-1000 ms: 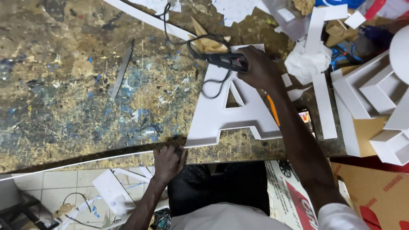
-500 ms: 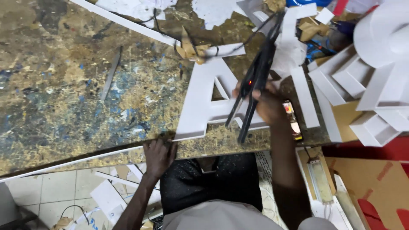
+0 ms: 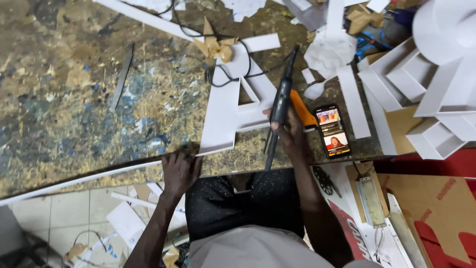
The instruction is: Assembling a 3D acrylic letter by heating and gluing a side strip to the base plate.
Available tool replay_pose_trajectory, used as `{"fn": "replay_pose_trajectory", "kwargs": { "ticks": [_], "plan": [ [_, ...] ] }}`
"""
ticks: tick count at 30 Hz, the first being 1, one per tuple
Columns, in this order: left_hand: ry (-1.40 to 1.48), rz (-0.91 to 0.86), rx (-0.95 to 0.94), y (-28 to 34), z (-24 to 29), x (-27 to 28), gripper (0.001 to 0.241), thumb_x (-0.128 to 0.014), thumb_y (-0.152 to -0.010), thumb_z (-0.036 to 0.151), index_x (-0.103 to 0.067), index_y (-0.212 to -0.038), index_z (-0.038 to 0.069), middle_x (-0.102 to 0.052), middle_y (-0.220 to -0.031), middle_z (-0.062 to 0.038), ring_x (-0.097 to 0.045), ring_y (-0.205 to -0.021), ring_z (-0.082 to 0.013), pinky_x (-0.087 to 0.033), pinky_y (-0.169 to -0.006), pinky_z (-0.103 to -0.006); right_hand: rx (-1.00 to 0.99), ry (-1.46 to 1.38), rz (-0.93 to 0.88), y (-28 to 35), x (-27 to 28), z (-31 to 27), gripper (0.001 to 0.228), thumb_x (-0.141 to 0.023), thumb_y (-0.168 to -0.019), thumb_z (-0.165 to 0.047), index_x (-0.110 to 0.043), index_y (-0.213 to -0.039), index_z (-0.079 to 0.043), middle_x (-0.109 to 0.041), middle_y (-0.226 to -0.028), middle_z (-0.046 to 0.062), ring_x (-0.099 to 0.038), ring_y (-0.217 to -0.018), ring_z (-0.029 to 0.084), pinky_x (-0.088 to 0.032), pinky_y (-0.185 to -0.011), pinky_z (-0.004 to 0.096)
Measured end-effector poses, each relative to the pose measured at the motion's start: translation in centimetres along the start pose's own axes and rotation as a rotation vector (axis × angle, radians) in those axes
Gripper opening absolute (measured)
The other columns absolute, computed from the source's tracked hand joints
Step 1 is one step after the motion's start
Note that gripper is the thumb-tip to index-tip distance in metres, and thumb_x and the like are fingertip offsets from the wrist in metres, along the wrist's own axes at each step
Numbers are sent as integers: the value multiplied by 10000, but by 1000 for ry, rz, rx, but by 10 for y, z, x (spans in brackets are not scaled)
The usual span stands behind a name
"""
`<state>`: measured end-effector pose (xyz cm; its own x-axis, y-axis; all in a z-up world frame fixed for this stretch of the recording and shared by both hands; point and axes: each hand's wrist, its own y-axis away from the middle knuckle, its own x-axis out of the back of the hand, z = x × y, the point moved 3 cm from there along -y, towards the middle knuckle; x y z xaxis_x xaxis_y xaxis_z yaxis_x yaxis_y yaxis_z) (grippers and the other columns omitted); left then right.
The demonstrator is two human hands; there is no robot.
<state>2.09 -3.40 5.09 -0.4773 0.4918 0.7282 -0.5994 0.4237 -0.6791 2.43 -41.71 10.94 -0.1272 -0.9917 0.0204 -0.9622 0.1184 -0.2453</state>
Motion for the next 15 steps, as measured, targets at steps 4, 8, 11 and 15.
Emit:
{"fn": "replay_pose_trajectory", "kwargs": {
  "ticks": [4,8,11,15],
  "plan": [
    [-5,46,13,3,0,-5,285,-932,-963,321,-722,-1053,152,-737,-982,-51,-715,-898,-320,-456,-835,-471,24,-87,-27,-31,-5,14,754,-734,-1062,-444,-501,-1627,-3,-751,-1347,229,-713,-1273,305,-568,-1158,516],
    [-63,62,54,-10,4,-2,285,-915,-981,363,-728,-1024,152,-705,-915,-44,-723,-868,-321,-476,-783,-472,43,-126,-59,-66,-5,49,626,-767,-1008,-432,-587,-1478,-59,-782,-1270,225,-752,-1144,266,-625,-998,430],
    [-93,95,70,-17,0,-7,277,-902,-993,339,-708,-1026,144,-681,-892,-53,-716,-848,-325,-482,-765,-475,49,-185,-78,-93,-13,54,591,-762,-1001,-438,-593,-1436,-75,-790,-1230,228,-772,-1097,257,-644,-938,403],
    [-87,111,77,-13,-8,-22,287,-853,-1029,312,-647,-956,127,-637,-851,-69,-694,-821,-343,-474,-754,-471,-29,-389,-76,-124,-5,77,583,-747,-976,-421,-595,-1419,-73,-793,-1255,287,-826,-1128,334,-695,-939,468]
  ]
}}
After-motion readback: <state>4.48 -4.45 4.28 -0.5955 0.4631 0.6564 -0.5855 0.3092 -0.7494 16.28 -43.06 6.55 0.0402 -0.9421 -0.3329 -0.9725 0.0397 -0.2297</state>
